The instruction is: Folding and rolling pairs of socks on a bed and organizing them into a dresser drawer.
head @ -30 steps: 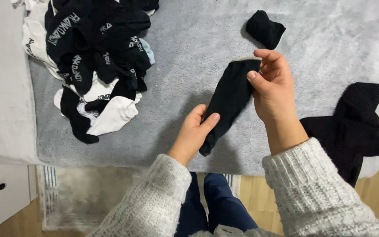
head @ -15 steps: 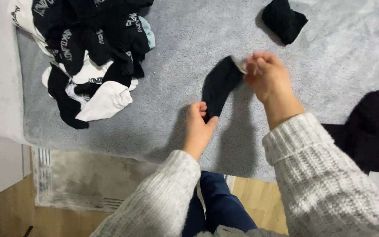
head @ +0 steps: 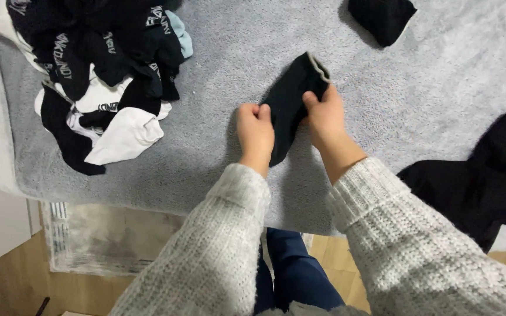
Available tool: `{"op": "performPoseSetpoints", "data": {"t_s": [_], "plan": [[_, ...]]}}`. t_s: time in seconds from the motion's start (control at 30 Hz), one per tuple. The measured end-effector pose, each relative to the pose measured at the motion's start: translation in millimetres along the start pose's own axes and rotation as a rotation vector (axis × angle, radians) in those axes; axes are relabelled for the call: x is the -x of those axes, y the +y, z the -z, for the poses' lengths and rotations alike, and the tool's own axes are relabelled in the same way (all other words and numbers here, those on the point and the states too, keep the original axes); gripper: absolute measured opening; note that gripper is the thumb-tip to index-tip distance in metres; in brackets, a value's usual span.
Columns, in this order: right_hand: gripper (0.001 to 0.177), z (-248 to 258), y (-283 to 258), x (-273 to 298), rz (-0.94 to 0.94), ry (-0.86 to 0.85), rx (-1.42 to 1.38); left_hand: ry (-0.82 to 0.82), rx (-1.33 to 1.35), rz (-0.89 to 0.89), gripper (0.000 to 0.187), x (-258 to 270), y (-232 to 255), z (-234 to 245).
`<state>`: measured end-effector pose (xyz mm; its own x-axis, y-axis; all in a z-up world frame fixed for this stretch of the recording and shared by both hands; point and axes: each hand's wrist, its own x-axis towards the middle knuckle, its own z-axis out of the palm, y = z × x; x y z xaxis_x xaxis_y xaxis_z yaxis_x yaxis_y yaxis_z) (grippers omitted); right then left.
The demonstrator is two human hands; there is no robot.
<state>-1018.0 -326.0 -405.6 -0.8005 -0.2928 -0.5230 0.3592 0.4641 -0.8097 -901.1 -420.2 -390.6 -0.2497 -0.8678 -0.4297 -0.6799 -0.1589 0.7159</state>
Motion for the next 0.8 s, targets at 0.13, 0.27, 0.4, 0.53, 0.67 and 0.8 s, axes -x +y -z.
{"op": "performPoseSetpoints", "data": {"t_s": [0.13, 0.27, 0.4, 0.53, 0.67, 0.8], "plan": [[0.013, 5.1, 32.2, -33.2, 0.1, 0.058, -0.012, 0.002, 0.247, 0.072, 0.014, 5.1, -3.5, 3.7], [0.02, 7.0, 17.8, -18.4, 0.286, 0.066, 0.059, -0.21, 0.187, -0.055, 0.025, 5.0, -13.9, 8.9], [0.021, 11.3, 37.6, -29.5, 0.316, 0.128, 0.146, -0.476, -0.012, -0.122, 0.047, 2.3, -37.4, 13.4], [0.025, 5.2, 21.1, -2.9, 0.235, 0.173, 0.129, -0.491, -0.186, 0.061, 0.032, 17.4, -49.8, 7.7], [0.033, -4.5, 10.7, 59.7, -0.044, 0.093, 0.03, -0.289, 0.058, 0.201, 0.028, 18.9, -58.8, -1.4], [0.033, -11.7, 38.1, 99.7, -0.205, 0.037, 0.058, -0.14, 0.113, 0.188, 0.018, 33.6, -48.0, -7.1]]}}
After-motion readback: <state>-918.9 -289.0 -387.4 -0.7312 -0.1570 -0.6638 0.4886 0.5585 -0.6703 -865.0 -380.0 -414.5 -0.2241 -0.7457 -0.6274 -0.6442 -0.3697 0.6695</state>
